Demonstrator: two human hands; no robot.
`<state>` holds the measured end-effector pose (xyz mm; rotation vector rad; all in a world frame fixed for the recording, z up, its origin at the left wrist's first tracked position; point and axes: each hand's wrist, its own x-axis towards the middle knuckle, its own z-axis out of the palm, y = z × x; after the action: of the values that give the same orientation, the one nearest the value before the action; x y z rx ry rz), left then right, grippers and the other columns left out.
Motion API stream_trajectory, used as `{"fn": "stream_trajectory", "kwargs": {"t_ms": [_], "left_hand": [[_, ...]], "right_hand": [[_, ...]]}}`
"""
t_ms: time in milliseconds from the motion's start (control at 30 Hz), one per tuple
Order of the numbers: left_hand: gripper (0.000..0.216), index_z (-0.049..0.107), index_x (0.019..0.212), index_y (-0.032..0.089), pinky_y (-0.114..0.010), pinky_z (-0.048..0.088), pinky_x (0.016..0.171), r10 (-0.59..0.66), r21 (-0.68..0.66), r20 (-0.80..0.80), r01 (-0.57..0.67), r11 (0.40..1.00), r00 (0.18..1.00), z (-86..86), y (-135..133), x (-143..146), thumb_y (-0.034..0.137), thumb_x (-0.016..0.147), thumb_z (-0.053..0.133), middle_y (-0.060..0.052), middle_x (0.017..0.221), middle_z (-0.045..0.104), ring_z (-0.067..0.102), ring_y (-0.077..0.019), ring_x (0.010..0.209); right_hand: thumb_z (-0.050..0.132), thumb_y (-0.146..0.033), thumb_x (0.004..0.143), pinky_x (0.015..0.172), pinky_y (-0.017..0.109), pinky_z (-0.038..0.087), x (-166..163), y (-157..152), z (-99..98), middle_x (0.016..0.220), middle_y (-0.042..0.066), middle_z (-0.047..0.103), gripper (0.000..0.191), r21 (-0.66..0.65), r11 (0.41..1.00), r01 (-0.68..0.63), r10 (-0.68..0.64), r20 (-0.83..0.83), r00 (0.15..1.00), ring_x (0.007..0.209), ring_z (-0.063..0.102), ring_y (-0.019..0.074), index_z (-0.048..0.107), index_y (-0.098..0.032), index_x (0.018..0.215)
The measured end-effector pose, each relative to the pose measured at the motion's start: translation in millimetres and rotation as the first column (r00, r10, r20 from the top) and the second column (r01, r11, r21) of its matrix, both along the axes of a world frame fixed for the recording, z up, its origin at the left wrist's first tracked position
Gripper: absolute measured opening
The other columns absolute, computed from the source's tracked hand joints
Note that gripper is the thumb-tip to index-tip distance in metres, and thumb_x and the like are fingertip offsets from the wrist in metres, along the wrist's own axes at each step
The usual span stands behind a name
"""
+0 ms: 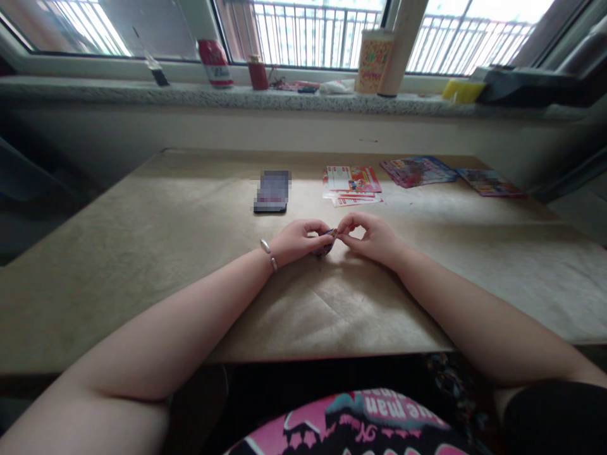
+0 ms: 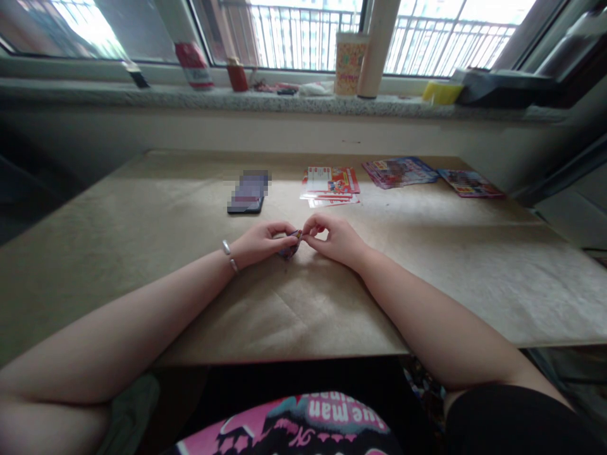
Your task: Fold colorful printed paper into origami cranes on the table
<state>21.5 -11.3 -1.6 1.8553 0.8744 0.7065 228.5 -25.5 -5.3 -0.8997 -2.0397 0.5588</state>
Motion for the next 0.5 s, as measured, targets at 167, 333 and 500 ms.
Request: {"fn": "stream_trajectory", "kwargs": {"t_ms": [167, 333, 500], "left_hand": [[0.035, 0.064, 0.078, 0.013, -0.025, 0.049, 0.065, -0.023, -0.085, -0.003, 0.023, 0.996, 1.0, 1.4, -2.0, 1.7, 0.047, 0.074, 0.066, -0.001, 0.07, 0.063, 0.058, -0.0119, 0.066], [0.035, 0.063, 0.076, 0.013, -0.023, 0.046, 0.062, -0.02, -0.13, 0.016, 0.022, 0.991, 1.0, -1.4, -1.0, 1.3, 0.047, 0.073, 0.067, 0.0, 0.068, 0.061, 0.056, -0.0103, 0.062], [0.035, 0.063, 0.077, 0.013, -0.022, 0.045, 0.06, -0.013, -0.115, 0.011, 0.014, 0.993, 1.0, -1.5, -0.6, 1.4, 0.048, 0.073, 0.065, 0.0, 0.067, 0.06, 0.053, -0.0095, 0.06]], "right_hand": [[0.062, -0.019, 0.077, 0.066, 0.027, 0.047, 3.5, 2.6, -1.5, 0.073, 0.0, 0.063, 0.001, 0.015, 1.0, -0.017, 0.016, 0.047, 0.999, 0.068, 0.057, 0.0127, 0.062, -0.02, 0.078], [0.06, -0.015, 0.075, 0.066, 0.026, 0.046, 6.2, 3.3, -0.6, 0.074, 0.0, 0.063, 0.005, 0.052, 0.997, -0.051, 0.047, 0.064, 0.997, 0.069, 0.056, 0.0129, 0.061, -0.02, 0.077], [0.061, -0.015, 0.076, 0.068, 0.027, 0.046, 8.4, 1.6, 4.6, 0.077, 0.001, 0.062, 0.006, 0.125, 0.986, -0.11, 0.092, 0.135, 0.986, 0.072, 0.056, 0.014, 0.061, -0.021, 0.079]]}}
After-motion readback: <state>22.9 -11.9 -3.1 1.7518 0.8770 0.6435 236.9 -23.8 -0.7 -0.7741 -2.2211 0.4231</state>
